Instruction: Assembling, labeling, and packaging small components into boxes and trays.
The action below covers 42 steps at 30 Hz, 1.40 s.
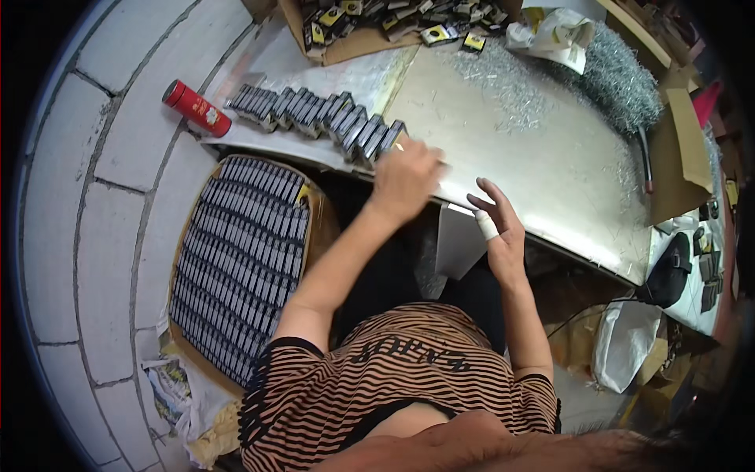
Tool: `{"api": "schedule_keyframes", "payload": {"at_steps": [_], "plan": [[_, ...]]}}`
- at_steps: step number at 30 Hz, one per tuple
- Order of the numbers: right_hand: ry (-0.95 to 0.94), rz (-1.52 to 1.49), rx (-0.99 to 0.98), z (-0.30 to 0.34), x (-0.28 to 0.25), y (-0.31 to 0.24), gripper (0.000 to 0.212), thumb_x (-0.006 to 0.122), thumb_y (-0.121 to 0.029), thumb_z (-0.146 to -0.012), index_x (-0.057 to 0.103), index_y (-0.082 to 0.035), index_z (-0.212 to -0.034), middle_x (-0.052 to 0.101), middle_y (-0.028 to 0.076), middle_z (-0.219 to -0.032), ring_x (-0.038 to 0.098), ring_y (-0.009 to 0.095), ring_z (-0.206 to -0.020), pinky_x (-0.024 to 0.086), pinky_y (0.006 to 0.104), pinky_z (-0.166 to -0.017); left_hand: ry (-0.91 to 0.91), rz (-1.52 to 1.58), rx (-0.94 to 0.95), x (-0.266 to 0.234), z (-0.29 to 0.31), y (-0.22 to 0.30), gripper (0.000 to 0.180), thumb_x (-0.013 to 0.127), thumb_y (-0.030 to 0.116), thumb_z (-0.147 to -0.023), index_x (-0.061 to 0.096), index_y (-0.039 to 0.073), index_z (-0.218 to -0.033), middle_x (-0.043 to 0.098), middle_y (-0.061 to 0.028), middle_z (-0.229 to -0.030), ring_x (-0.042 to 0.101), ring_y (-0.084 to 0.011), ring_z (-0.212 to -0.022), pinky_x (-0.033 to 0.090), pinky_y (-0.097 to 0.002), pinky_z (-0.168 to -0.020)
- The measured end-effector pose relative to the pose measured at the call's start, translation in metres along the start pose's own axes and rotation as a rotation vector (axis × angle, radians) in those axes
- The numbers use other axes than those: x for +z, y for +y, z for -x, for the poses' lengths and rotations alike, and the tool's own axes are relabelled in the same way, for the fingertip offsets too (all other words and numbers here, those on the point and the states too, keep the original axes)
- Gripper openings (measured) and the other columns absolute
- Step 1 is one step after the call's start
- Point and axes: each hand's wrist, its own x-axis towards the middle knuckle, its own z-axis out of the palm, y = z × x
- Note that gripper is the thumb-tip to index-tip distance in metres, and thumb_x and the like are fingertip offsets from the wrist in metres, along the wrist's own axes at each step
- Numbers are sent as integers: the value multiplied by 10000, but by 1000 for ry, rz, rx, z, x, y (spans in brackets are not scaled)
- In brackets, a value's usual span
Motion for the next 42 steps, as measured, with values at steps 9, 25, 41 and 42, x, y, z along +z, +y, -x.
{"api": "schedule_keyframes", "payload": {"at_steps": [9, 25, 41, 42], "plan": [[408, 878, -113, -230, -146, 55, 472, 490, -111, -884, 472, 46, -1328, 506, 263, -1340, 457, 419, -1264, 363, 412, -1069, 72, -72, 133, 37, -248, -80, 519, 688, 103, -818, 485, 40, -1292, 448, -190, -1362, 454, -414, -1233, 420, -461, -1002], [-99, 1277, -174, -158, -104, 71, 592, 524, -199, -933, 322, -43, -1468, 222, 263, -1533, 195, 411, -1434, 207, 488, -1163, -45, 374, -137, 64, -306, -93, 313, 577, 250, -833, 609, -29, -974, 683, -150, -896, 645, -241, -845, 482, -346, -729], [142, 1042, -205, -104, -61, 58, 504, 560, -259, -926, 471, -55, -1378, 401, 205, -1462, 405, 391, -1311, 327, 417, -1109, -568, 946, -406, 143, 194, -65, 458, 609, -18, -736, 557, -39, -1190, 642, -104, -993, 599, -170, -885, 486, -306, -780], [98, 1160, -216, -101, -51, 69, 509, 576, -229, -906, 477, -28, -1363, 404, 213, -1457, 390, 384, -1331, 318, 417, -1117, -669, 1001, -407, 157, 191, -57, 406, 639, -23, -729, 596, -43, -1132, 657, -97, -930, 600, -154, -836, 490, -310, -731]]}}
